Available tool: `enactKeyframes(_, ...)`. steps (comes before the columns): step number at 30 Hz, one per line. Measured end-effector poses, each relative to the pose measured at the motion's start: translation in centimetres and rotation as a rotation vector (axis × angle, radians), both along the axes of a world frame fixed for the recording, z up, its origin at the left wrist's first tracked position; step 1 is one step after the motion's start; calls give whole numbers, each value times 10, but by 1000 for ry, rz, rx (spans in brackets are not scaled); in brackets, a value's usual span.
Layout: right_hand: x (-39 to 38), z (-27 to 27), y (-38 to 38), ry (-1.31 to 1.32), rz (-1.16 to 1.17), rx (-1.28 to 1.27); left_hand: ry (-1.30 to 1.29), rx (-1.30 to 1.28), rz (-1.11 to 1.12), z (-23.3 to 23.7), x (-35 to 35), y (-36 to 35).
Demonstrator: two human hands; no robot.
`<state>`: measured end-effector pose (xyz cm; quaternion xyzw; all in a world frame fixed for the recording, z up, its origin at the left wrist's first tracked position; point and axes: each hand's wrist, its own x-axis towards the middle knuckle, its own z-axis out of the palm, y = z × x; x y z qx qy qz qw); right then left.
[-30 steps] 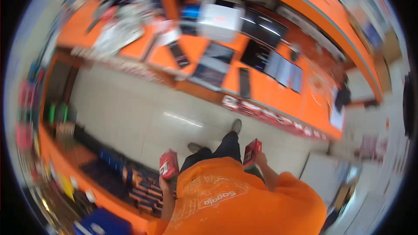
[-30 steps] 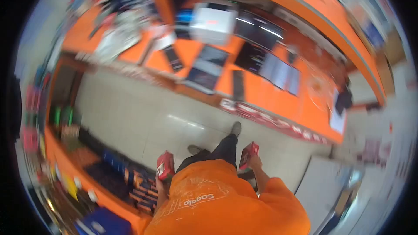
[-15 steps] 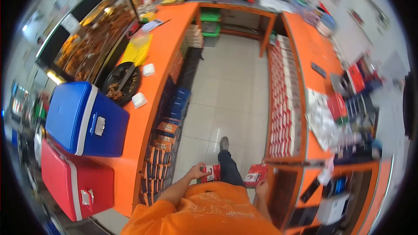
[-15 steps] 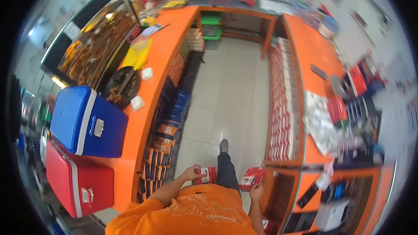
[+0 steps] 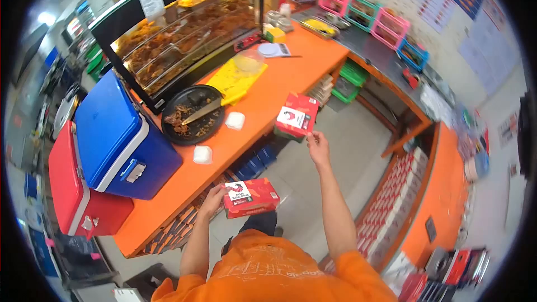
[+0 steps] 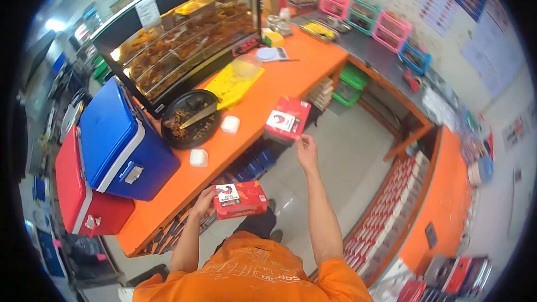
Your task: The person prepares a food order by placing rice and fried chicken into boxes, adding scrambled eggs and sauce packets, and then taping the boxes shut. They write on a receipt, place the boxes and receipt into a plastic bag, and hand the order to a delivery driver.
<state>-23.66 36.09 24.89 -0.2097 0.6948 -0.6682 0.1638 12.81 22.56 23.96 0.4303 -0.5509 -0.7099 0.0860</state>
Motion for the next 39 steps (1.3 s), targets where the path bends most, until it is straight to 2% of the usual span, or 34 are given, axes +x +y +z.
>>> enactKeyframes(2,-9,54,-57,96,214,272,93,81,34,-43,-12,-20)
enactKeyframes(3,-16,47,-74,446,477,202,184,154,22,-58,-27,-40)
enactKeyframes(4,-8,62,-83,405,848,86,178,186,76,-35,-51,-45)
enactKeyframes(5,0,69,-83,328,1162,132,175,224,127,-3,-77,-44)
enactKeyframes(6,8,84,-84,300,1414,403,162,438,136,5,-97,-56)
enactKeyframes(7,5,50,-88,200,1565,259,264,552,245,-6,-120,-65)
enactKeyframes(9,-16,32,-84,-25,1417,176,823,781,118,-14,-155,-75)
enactKeyframes(10,-26,24,-79,-116,1371,155,675,699,39,-12,-173,-72)
enactKeyframes(11,-49,16,-85,-282,1198,214,534,599,-50,-8,-201,-80)
enactKeyframes(12,-69,14,-99,-427,1016,264,548,592,-28,-3,-230,-85)
enactKeyframes(13,-79,19,-108,-435,1034,278,506,499,-16,5,-256,-80)
enactKeyframes(15,-95,37,-135,-330,892,73,417,289,-7,17,-293,-90)
enactKeyframes(16,-120,44,-139,-518,788,142,492,430,-42,16,-293,-116)
enactKeyframes(17,-154,55,-139,-700,678,219,438,601,69,25,-286,-130)
enactKeyframes(18,-183,74,-146,-1048,689,10,636,636,165,23,-275,-136)
enactKeyframes(19,-194,77,-160,-899,770,-130,834,664,264,18,-271,-138)
enactKeyframes(21,-203,63,-187,-603,728,351,792,670,389,-32,-293,-128)
enactKeyframes(22,-204,66,-211,-65,995,701,733,691,486,-60,-308,-119)
enactKeyframes(23,-194,67,-230,-103,1239,549,749,681,514,-76,-326,-114)
enactKeyframes(25,-223,12,-261,-133,1217,439,951,542,854,-103,-364,-122)
enactKeyframes(26,-247,12,-278,-125,1243,442,1052,487,865,-119,-373,-127)
enactKeyframes(28,-318,21,-300,571,805,440,1130,540,865,-128,-378,-124)
enactKeyframes(29,-361,9,-303,805,798,594,1209,597,841,-124,-385,-119)
enactKeyframes(30,-405,0,-325,1067,782,705,1175,745,877,-76,-392,-123)
enactKeyframes(31,-430,-6,-347,1076,801,659,1188,698,893,-74,-405,-138)
enactKeyframes(33,-471,-24,-357,1380,1047,1117,1254,626,1180,-79,-442,-127)
enactKeyframes(34,-486,-31,-364,1381,1071,1096,1808,559,733,-157,-449,-128)
enactKeyframes(35,-498,-37,-373,1315,1157,1090,1801,535,753,-151,-457,-125)
enactKeyframes(37,-504,-36,-392,1266,1260,1069,701,492,1315,-131,-481,-117)
enactKeyframes(38,-502,-28,-401,1424,1289,1153,600,512,1260,-123,-486,-114)
enactKeyframes(39,-498,-20,-406,1582,1314,1245,604,517,1279,-118,-496,-112)
